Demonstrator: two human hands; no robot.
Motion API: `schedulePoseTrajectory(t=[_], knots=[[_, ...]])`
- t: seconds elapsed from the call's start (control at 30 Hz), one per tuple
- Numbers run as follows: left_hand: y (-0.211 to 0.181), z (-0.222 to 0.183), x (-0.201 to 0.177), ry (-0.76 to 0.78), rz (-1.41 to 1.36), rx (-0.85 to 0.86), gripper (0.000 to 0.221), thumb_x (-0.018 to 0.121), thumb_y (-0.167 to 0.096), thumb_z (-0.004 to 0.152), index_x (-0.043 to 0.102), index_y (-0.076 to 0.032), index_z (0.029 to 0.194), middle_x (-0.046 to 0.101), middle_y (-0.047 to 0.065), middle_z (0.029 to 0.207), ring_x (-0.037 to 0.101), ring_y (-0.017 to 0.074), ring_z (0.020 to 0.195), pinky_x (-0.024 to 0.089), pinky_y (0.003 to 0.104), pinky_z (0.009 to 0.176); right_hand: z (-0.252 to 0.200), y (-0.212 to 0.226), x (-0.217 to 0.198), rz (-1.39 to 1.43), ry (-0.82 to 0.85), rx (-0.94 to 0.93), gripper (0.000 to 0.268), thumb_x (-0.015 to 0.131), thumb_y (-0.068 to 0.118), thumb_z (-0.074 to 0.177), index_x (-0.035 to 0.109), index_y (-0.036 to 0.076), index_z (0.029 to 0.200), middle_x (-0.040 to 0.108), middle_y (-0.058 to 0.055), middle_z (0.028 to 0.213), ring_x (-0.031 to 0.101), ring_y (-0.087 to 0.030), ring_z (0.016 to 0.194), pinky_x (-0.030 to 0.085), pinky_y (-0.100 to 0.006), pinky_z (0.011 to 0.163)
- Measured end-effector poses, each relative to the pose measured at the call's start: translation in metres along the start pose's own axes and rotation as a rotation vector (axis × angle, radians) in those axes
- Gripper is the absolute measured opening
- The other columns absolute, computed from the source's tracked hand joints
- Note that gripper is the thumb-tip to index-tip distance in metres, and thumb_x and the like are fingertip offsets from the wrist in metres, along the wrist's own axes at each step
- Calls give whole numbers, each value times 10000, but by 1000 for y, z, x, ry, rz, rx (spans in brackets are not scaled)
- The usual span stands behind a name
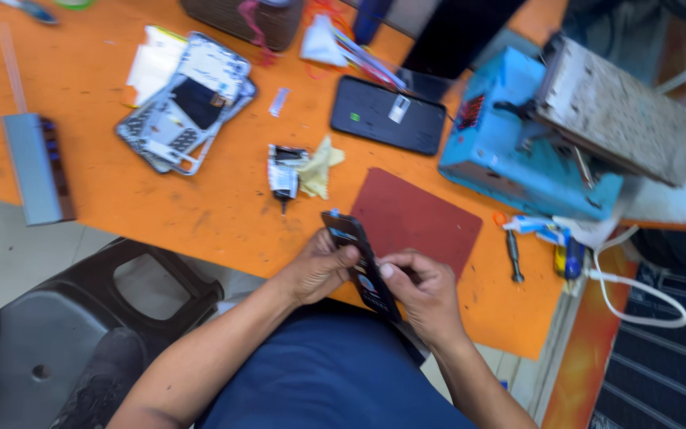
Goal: The person assembles a mobile phone by placing a screen panel onto a phone body, pressing the edges together, and using a screwdriver to secure internal components.
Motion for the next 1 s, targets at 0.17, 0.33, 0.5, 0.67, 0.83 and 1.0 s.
schedulePoseTrajectory(t=[0.17,0.33,0.5,0.67,0.83,1.0], knots=[[1,2,5,31,-47,-52,165,769,-158,972,692,-79,1094,746,24,1015,713,153,972,581,340,867,1,-5,-7,-31,-78,38,133,701,85,939,759,-22,992,758,-46,888,671,-87,780,561,-241,713],[-1,1,7,32,-35,-51,176,771,-171,969,694,-91,1104,741,14,1021,708,147,985,577,333,884,0,-12,-10,-5,-47,25,128,692,71,961,757,-31,1002,739,-47,859,637,-86,737,515,-237,648],[-1,1,6,28,-31,-55,177,769,-187,969,692,-92,1098,732,7,997,705,146,964,585,342,864,8,-11,-11,-55,-12,-48,135,674,72,960,754,-33,987,744,-43,884,665,-84,805,551,-246,754],[-3,2,12,-13,-42,-62,198,763,-186,961,680,-98,1118,726,3,1001,703,145,975,582,334,879,16,-37,-30,-135,-59,-30,165,686,95,929,763,-36,995,763,-57,890,680,-100,821,561,-261,786],[-7,2,22,19,-40,-19,204,765,-195,976,675,-104,1134,727,9,1004,711,155,971,584,335,889,62,-102,-73,-267,-61,-82,212,736,108,873,792,-60,988,807,-94,867,730,-125,813,588,-278,786],[-6,-1,22,51,-70,-50,206,769,-209,991,667,-109,1139,736,10,1032,718,160,986,588,342,899,121,-148,-88,-321,-128,11,205,729,105,877,789,-60,982,807,-104,840,724,-137,772,588,-291,752]])
Point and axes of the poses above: each hand's wrist, its own z-axis towards the middle knuckle, its own x-axis out of the palm, y = z × x, the point moved 6 cm from there along z, towards the middle knuckle
